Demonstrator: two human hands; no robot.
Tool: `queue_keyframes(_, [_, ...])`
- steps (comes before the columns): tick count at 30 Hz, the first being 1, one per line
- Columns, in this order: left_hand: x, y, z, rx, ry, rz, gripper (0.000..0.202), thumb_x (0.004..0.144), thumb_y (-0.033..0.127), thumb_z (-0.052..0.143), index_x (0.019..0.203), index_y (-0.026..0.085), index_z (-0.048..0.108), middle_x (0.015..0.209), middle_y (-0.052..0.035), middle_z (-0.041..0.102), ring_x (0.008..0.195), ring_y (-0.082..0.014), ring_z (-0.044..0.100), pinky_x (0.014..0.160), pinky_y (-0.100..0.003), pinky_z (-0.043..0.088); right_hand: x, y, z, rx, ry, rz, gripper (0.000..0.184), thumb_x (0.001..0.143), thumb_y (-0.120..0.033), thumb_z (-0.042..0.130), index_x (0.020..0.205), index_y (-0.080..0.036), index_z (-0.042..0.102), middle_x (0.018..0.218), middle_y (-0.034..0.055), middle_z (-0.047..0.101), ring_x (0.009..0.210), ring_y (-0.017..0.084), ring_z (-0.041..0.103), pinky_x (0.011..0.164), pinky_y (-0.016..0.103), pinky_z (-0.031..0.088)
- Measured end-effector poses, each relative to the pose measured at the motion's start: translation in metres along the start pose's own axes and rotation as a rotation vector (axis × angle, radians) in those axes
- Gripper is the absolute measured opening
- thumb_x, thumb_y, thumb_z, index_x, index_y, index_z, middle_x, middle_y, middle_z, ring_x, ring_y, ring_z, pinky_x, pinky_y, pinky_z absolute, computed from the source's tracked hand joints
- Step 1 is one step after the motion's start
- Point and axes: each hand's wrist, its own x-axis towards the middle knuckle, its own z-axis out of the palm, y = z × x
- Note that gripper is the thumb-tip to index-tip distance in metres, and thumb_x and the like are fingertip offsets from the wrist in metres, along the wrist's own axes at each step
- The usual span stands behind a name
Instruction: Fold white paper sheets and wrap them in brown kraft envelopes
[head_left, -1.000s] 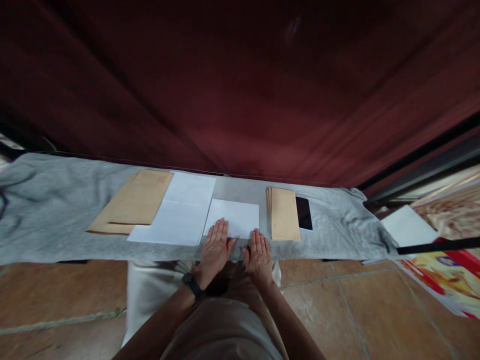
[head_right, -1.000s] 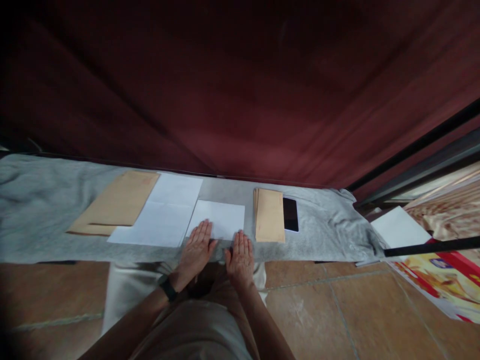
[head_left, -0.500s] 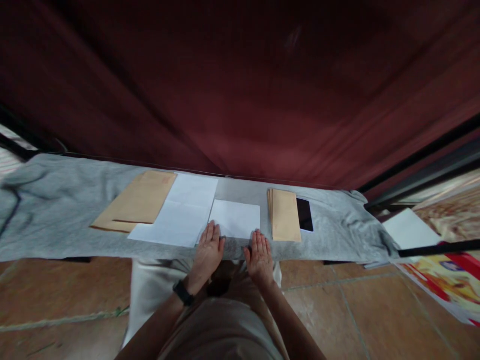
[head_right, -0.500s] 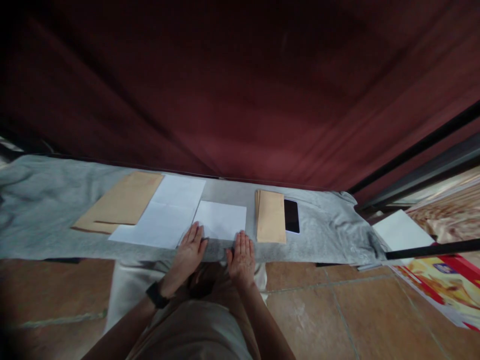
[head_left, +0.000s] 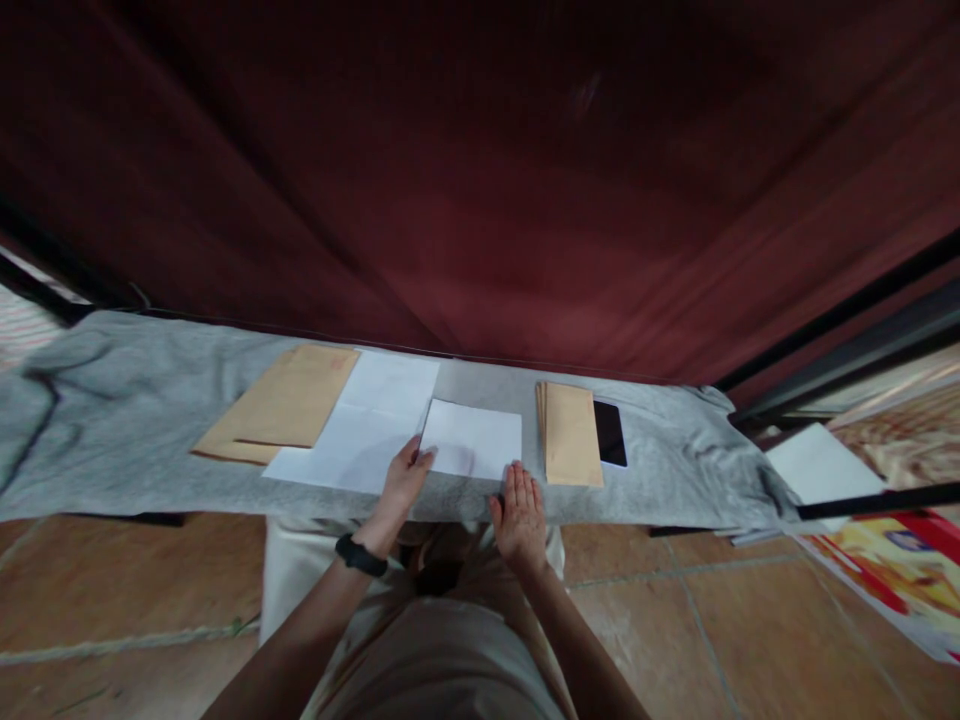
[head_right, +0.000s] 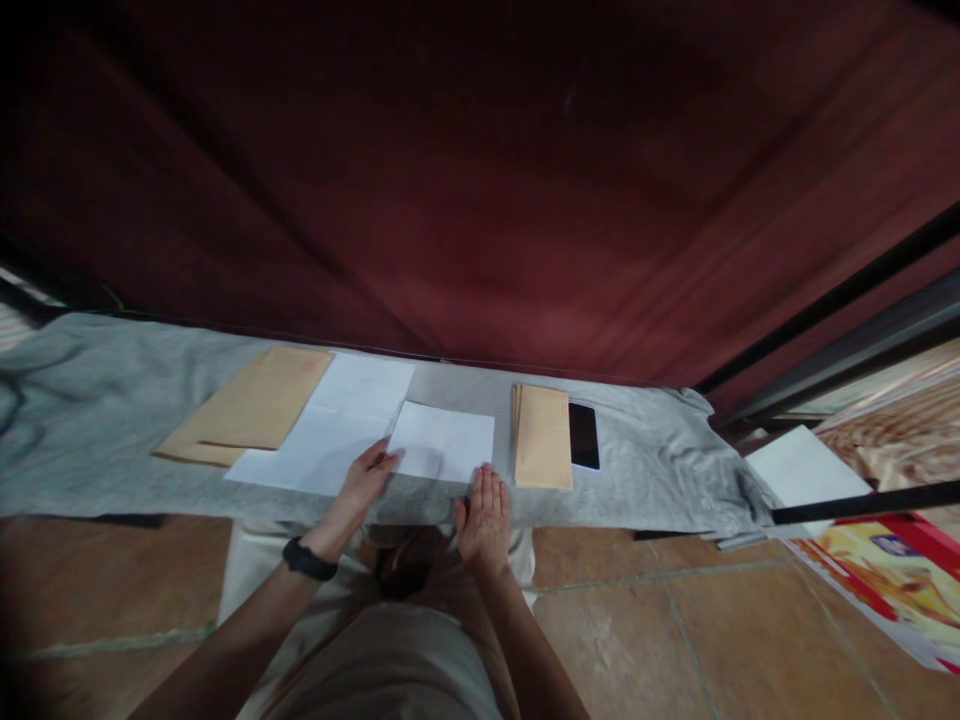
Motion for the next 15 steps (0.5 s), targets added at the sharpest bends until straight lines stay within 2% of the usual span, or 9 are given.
queue_keyframes(3, [-0.003,0.006,0.0,-0.033,-0.055,0.015,0.048,0.065,0.046,0.072,0.101,0.014,0.073,0.062,0.0021,0.063,0.057,-0.0163,0.06,0.058,-0.028,0.047,0.002,-0.002,-0.002,0.03,-0.028,0.033,0.062,0.104,-0.035,0.041,0.157,-0.005,0.029,0.158,0.0228,0.039,0.147,0.032,0.037,0.119,0.051,0.031])
queue_keyframes(6, [-0.01,0.022,0.002,-0.098,-0.108,0.077,0.041,0.065,0.049,0.072,0.09,0.016,0.072,0.068,0.0007,0.067,0.059,-0.0155,0.06,0.06,-0.028,0.05,0.014,-0.012,-0.008,0.102,-0.059,0.096,0.06,0.102,-0.031,0.043,0.157,-0.008,0.032,0.158,0.0218,0.041,0.147,0.033,0.038,0.119,0.056,0.03])
queue_keyframes(8, [-0.019,0.039,0.006,-0.14,-0.157,0.152,0.038,0.068,0.048,0.071,0.091,0.017,0.072,0.073,-0.0003,0.07,0.063,-0.0162,0.062,0.061,-0.028,0.052,0.027,-0.023,-0.016,0.208,-0.067,0.118,0.065,0.099,-0.034,0.048,0.157,-0.01,0.031,0.157,0.0206,0.042,0.147,0.034,0.038,0.119,0.058,0.029])
queue_keyframes(11, [-0.038,0.067,0.014,-0.139,-0.275,0.24,0.033,0.075,0.044,0.068,0.094,0.018,0.073,0.083,-0.0032,0.075,0.073,-0.018,0.067,0.066,-0.028,0.054,0.051,-0.042,-0.027,0.48,-0.075,0.128,0.071,0.096,-0.036,0.053,0.158,-0.01,0.031,0.159,0.0191,0.04,0.147,0.03,0.039,0.118,0.05,0.036])
queue_keyframes(13, [-0.05,0.081,0.018,-0.129,-0.342,0.293,0.033,0.079,0.043,0.067,0.1,0.018,0.073,0.093,-0.0053,0.076,0.084,-0.02,0.07,0.076,-0.03,0.056,0.066,-0.052,-0.034,0.696,-0.053,0.212,0.062,0.096,-0.034,0.051,0.153,-0.014,0.041,0.155,0.0162,0.047,0.142,0.027,0.046,0.117,0.046,0.038])
queue_keyframes(15, [-0.057,0.085,0.022,-0.143,-0.34,0.33,0.039,0.084,0.045,0.064,0.112,0.019,0.071,0.107,-0.0075,0.076,0.097,-0.0215,0.07,0.088,-0.033,0.055,0.077,-0.058,-0.039,0.959,-0.021,0.369,0.05,0.096,-0.035,0.051,0.142,-0.019,0.055,0.143,0.0117,0.061,0.132,0.025,0.056,0.115,0.043,0.041])
